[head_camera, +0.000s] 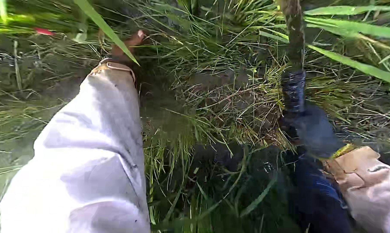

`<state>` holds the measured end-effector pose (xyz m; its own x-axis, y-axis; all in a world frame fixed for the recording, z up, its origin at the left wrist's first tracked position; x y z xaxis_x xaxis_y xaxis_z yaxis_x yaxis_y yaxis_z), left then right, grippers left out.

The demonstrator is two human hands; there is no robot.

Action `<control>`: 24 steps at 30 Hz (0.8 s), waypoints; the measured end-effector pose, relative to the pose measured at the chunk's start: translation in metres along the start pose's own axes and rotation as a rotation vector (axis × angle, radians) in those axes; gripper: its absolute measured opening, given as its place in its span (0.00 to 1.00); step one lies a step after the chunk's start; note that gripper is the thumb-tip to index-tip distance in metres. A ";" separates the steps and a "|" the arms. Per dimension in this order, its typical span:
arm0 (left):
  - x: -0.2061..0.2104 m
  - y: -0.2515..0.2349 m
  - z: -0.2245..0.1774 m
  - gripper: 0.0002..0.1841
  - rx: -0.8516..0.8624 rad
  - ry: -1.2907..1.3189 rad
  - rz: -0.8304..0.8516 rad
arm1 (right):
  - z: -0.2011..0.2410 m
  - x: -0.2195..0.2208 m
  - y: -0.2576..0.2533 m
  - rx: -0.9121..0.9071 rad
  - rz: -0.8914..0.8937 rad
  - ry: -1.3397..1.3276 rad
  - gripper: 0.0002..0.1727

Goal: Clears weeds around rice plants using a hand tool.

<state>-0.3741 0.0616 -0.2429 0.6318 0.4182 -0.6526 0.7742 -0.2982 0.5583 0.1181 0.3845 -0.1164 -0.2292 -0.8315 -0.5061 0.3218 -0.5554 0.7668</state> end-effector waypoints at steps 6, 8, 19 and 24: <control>0.033 -0.004 0.003 0.23 0.021 -0.604 0.045 | 0.006 0.000 -0.001 0.030 0.052 0.044 0.17; 0.025 0.012 0.004 0.29 -0.075 -0.557 0.068 | 0.007 -0.001 0.001 0.036 0.050 0.054 0.17; 0.095 0.210 -0.177 0.19 0.131 -0.379 0.456 | 0.028 -0.003 0.009 0.098 0.034 0.143 0.15; 0.064 0.227 -0.166 0.20 0.207 -0.527 0.574 | 0.027 -0.003 0.009 0.161 0.067 0.175 0.16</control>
<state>-0.1643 0.1627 -0.0731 0.8284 -0.2931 -0.4774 0.2822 -0.5178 0.8076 0.0967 0.3825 -0.0972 -0.0448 -0.8638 -0.5019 0.1772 -0.5013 0.8469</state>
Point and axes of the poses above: each hand's wrist, its own y-axis away from the middle knuckle, its own x-axis out of the palm, z = x × y, the point moved 9 cm from there along -y, towards the middle knuckle, and after that the axes turned 5 degrees about x, right-handed, at the moved point
